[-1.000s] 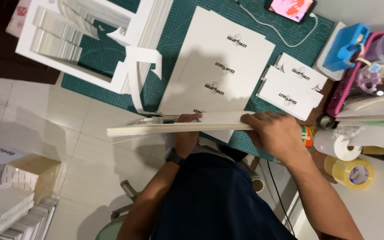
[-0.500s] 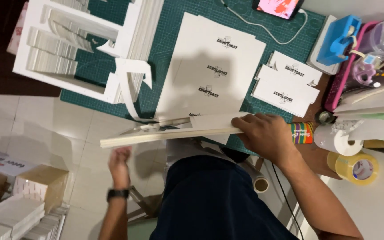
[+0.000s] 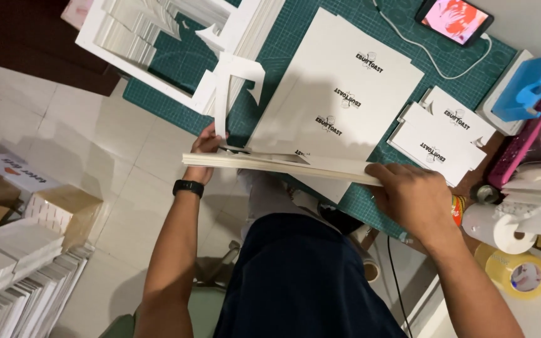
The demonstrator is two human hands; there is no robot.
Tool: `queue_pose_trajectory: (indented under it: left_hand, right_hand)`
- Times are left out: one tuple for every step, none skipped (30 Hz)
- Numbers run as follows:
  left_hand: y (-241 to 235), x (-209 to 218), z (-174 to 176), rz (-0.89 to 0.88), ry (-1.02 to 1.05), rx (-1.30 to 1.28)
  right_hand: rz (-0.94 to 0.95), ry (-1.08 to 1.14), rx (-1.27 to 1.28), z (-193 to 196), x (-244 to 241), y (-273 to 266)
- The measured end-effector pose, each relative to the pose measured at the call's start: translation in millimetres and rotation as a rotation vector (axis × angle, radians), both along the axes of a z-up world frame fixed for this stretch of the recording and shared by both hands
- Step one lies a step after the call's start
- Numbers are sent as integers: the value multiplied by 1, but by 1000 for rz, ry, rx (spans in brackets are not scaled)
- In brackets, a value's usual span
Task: Folding flat cardboard sheets into box components and organizing them in a storage rack.
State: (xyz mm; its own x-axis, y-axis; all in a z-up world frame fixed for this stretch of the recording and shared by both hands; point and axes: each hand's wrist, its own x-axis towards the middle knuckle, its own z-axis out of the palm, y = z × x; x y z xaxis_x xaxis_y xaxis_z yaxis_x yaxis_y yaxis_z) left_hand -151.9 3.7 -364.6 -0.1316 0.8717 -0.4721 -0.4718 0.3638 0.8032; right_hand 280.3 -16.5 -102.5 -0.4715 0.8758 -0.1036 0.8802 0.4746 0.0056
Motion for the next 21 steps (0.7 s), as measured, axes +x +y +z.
queue_pose_trajectory:
  left_hand:
    - [1, -4, -12, 40, -42, -36]
    - [-3, -5, -8, 40, -42, -36]
    - [-7, -5, -5, 44, -27, -24]
    - [-12, -5, -2, 48, -12, -12]
    - [-15, -3, 11, 48, -13, -16]
    - [-19, -1, 23, 30, -34, -31]
    - [-19, 0, 37, 13, -52, -40]
    - [-24, 0, 36, 14, -53, -38]
    - [-31, 2, 35, 40, -40, 8]
    - [-38, 3, 34, 65, -27, 54]
    - [-41, 7, 51, 66, -28, 54]
    - [-45, 12, 68, 31, 22, 76]
    - [-48, 16, 85, -2, 73, 100]
    - [-54, 6, 69, 0, 73, 101]
    - [-60, -4, 52, -120, 147, 131]
    - [-66, -14, 36, -240, 221, 162]
    - [-69, -11, 40, -238, 221, 162]
    - [-72, -8, 45, -272, 357, 195]
    - [-74, -5, 49, -309, 492, 230]
    - [-77, -1, 52, -311, 491, 233]
    - [-77, 4, 54, -281, 607, 298]
  right_hand:
    - [-11, -10, 13, 1, -1, 0]
    - [-11, -11, 13, 4, -3, 2]
    - [-12, -8, 9, 7, -4, 2]
    - [-13, -6, 4, 9, -6, 3]
    - [-14, -8, 0, 11, -7, 1]
    - [-21, -28, 5, 13, -9, 0]
    - [-26, -47, 16, 15, -12, 1]
    - [-25, -47, 17, 15, -12, 2]
    - [-32, -58, 20, 14, -12, 2]
    - [-39, -68, 24, 13, -12, 2]
    - [-38, -69, 24, 14, -13, 2]
    - [-44, -72, 18, 14, -13, 2]
    - [-48, -75, 14, 15, -13, 2]
    - [-46, -75, 15, 5, -7, 0]
    - [-27, -97, 30, -3, -1, -2]
    - [-8, -120, 46, -12, 5, -4]
    - [-6, -120, 46, -11, 4, -5]
    - [-7, -123, 48, -11, 4, -5]
    - [-12, -126, 51, -10, 3, -6]
    - [-14, -127, 53, -10, 2, -5]
    - [-8, -113, 49, -9, 2, -6]
